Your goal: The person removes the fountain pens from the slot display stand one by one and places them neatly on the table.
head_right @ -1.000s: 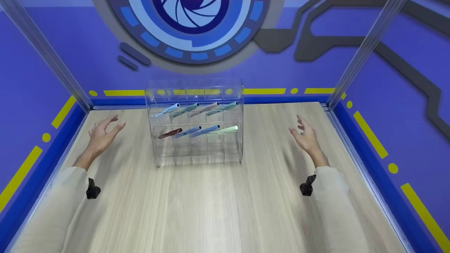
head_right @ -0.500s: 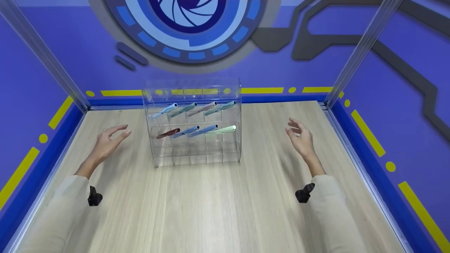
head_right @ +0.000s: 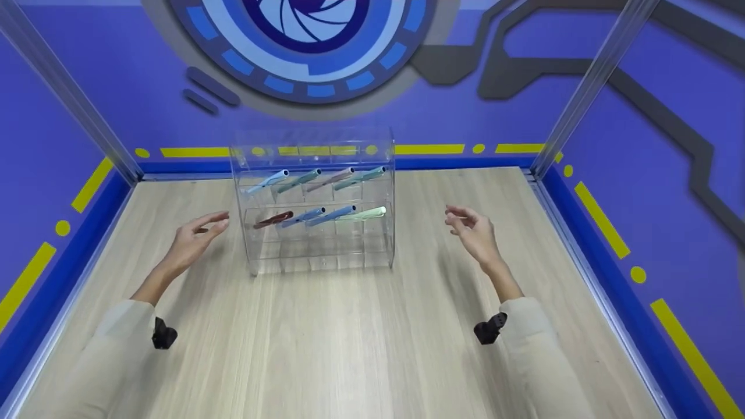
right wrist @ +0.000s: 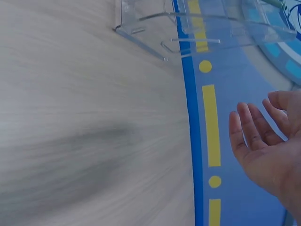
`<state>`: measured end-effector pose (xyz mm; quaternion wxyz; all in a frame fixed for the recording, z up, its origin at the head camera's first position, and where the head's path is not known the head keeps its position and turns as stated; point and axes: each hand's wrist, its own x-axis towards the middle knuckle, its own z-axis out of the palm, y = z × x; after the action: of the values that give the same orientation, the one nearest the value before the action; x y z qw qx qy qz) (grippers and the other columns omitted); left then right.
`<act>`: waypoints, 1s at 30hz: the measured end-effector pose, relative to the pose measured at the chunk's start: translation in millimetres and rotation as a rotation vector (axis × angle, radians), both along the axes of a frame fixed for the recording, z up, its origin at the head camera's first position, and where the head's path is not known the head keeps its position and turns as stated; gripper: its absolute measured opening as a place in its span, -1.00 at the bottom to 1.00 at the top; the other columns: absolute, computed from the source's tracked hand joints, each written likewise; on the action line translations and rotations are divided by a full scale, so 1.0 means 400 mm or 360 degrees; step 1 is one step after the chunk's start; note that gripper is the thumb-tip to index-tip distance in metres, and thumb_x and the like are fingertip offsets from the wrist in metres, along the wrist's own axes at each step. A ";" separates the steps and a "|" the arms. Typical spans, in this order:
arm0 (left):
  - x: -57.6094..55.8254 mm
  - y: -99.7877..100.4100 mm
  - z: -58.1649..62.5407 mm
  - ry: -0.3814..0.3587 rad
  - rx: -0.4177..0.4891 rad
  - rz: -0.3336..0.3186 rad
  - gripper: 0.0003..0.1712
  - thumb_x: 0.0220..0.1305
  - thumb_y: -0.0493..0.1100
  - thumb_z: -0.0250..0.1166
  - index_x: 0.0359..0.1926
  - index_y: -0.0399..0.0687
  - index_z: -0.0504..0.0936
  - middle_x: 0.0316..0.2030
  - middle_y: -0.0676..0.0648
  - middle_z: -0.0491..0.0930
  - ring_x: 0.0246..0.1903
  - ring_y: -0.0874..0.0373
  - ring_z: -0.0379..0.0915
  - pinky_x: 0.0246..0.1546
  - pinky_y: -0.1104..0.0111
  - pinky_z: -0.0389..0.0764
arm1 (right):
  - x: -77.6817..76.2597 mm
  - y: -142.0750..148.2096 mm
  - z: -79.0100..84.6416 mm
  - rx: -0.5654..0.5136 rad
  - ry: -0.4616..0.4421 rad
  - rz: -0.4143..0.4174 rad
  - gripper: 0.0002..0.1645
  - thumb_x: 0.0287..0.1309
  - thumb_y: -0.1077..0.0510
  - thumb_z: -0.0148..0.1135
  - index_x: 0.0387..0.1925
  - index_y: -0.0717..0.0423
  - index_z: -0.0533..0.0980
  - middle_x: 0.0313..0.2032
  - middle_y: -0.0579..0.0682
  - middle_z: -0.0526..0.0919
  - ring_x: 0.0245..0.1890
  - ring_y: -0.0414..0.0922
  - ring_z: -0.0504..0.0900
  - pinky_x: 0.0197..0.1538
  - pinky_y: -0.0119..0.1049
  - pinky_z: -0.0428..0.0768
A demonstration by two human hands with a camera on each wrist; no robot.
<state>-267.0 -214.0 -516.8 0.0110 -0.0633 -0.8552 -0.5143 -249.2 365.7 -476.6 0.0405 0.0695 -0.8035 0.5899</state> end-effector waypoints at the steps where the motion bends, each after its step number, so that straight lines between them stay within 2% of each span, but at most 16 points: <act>1: 0.000 0.007 0.000 -0.0002 0.0015 -0.0016 -0.37 0.49 0.13 0.22 0.42 -0.08 0.47 0.40 -0.19 0.45 0.46 -0.10 0.20 0.51 -0.05 0.18 | 0.001 -0.005 0.001 0.0005 0.0002 0.0005 -0.49 0.52 0.13 0.12 0.28 0.44 0.43 -0.08 -0.45 0.70 -0.08 -0.41 0.70 -0.02 -0.56 0.69; 7: 0.005 0.039 -0.003 -0.0031 0.0086 -0.0082 -0.40 0.52 0.10 0.19 0.43 -0.08 0.46 0.39 -0.18 0.48 0.45 -0.09 0.26 0.49 -0.02 0.22 | 0.006 -0.044 0.008 0.0002 0.0012 0.0097 -0.47 0.52 0.17 0.10 0.28 0.53 0.39 -0.08 -0.44 0.71 -0.07 -0.39 0.72 -0.01 -0.52 0.71; 18: 0.016 0.071 -0.042 -0.0187 0.0200 -0.0105 -0.30 0.51 0.11 0.18 0.53 -0.02 0.30 0.47 -0.19 0.34 0.43 -0.16 0.25 0.46 -0.07 0.34 | 0.010 -0.150 0.019 0.0034 -0.0023 0.0211 -0.52 0.50 0.14 0.15 0.25 0.41 0.48 -0.04 -0.38 0.70 -0.02 -0.32 0.73 0.01 -0.51 0.71; 19: 0.020 0.076 -0.035 -0.0210 0.0219 -0.0101 -0.30 0.52 0.08 0.18 0.54 -0.06 0.28 0.47 -0.22 0.34 0.43 -0.18 0.25 0.46 -0.06 0.35 | 0.009 -0.160 0.021 0.0030 -0.0025 0.0214 -0.52 0.49 0.14 0.16 0.25 0.40 0.49 -0.04 -0.38 0.70 -0.02 -0.32 0.73 0.01 -0.50 0.71; 21: 0.017 0.082 -0.043 -0.0240 0.0279 -0.0088 -0.29 0.53 0.04 0.18 0.55 -0.09 0.25 0.47 -0.25 0.32 0.44 -0.20 0.24 0.46 -0.06 0.36 | 0.007 -0.180 0.023 0.0019 -0.0021 0.0212 -0.54 0.48 0.16 0.17 0.25 0.38 0.50 0.01 -0.25 0.72 -0.03 -0.32 0.73 0.01 -0.48 0.72; 23: 0.014 0.089 -0.051 -0.0257 0.0336 -0.0070 -0.30 0.53 0.00 0.18 0.55 -0.12 0.24 0.46 -0.26 0.31 0.44 -0.19 0.24 0.46 -0.04 0.36 | 0.002 -0.198 0.022 -0.0002 -0.0021 0.0217 -0.55 0.48 0.20 0.16 0.26 0.38 0.49 0.10 -0.02 0.71 -0.04 -0.33 0.72 0.01 -0.48 0.72; 27: 0.005 0.098 -0.076 -0.0252 0.0476 -0.0050 -0.32 0.53 -0.07 0.19 0.54 -0.13 0.24 0.46 -0.25 0.31 0.46 -0.13 0.20 0.49 0.00 0.33 | -0.009 -0.228 0.016 -0.0056 -0.0019 0.0231 -0.55 0.47 0.29 0.14 0.29 0.40 0.46 0.24 0.40 0.56 -0.07 -0.35 0.71 0.00 -0.48 0.73; 30: 0.003 0.101 -0.085 -0.0286 0.0578 -0.0068 -0.31 0.54 -0.11 0.17 0.56 -0.13 0.20 0.48 -0.27 0.26 0.48 -0.15 0.17 0.52 -0.02 0.30 | -0.016 -0.245 0.012 -0.0082 -0.0031 0.0239 -0.53 0.45 0.32 0.14 0.31 0.40 0.44 0.25 0.43 0.53 -0.08 -0.37 0.71 0.00 -0.48 0.73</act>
<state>-265.9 -173.7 -550.8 -0.0651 -0.0322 -0.7443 -0.6638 -255.8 267.8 -471.7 -0.0097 0.1228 -0.7809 0.6124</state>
